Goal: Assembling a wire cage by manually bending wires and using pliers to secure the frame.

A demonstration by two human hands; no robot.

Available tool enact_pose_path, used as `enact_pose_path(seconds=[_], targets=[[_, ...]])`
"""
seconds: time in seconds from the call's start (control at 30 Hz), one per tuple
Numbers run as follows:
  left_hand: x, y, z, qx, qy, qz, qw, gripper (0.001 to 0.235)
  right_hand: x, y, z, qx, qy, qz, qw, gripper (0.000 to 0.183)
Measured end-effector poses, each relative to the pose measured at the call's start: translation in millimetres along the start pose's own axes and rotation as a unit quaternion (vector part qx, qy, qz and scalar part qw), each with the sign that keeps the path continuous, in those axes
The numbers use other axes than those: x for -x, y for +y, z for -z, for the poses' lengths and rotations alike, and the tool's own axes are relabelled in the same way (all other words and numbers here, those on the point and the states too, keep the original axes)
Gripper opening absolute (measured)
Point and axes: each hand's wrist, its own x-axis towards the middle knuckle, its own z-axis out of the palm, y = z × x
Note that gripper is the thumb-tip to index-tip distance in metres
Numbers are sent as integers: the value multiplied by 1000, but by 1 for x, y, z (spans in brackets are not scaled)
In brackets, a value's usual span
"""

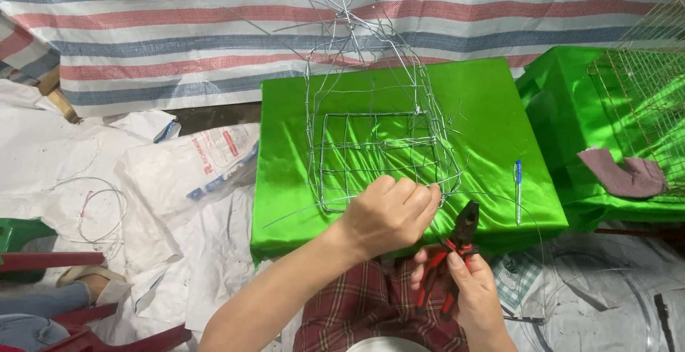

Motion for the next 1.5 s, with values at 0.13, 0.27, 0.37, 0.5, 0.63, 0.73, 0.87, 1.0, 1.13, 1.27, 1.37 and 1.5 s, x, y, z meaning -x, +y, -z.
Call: enact_pose_path(seconds=[0.13,0.27,0.37,0.5,0.63,0.73,0.87,1.0,1.13,1.27,1.37,1.5], targets=[[-2,-6,0,-24,-12,-29,999,5,1,-25,-16,96,-23,149,984,43],[-8,-7,2,-40,-12,-41,998,7,-4,-37,-11,80,-29,160,983,49],[-13,-10,1,-38,-43,-59,997,50,-5,-35,-7,9,-48,140,989,40],[-15,-18,-7,-50,-67,-65,994,18,-3,-28,-4,39,-27,110,993,28],[-21,-21,-7,-33,-53,-51,997,9,-1,-27,-8,11,-35,114,993,26],[-19,-14,-18,-9,-6,-21,1000,5,4,-26,-14,-29,-1,124,992,27],[-14,-5,-23,38,24,4,999,5,3,-20,-1,-58,5,125,991,30],[-9,-1,-20,34,29,16,999,5,0,-13,15,-65,-49,141,987,33],[0,0,-15,28,9,15,999,8,0,-10,23,-24,-33,131,991,36],[2,1,-3,4,12,8,1000,3,1,-6,20,-62,-31,148,987,34],[4,4,2,19,13,11,1000,6,5,-6,10,-74,-40,149,985,46],[6,7,9,17,15,29,999,8,10,-9,2,-115,-30,129,985,46]])
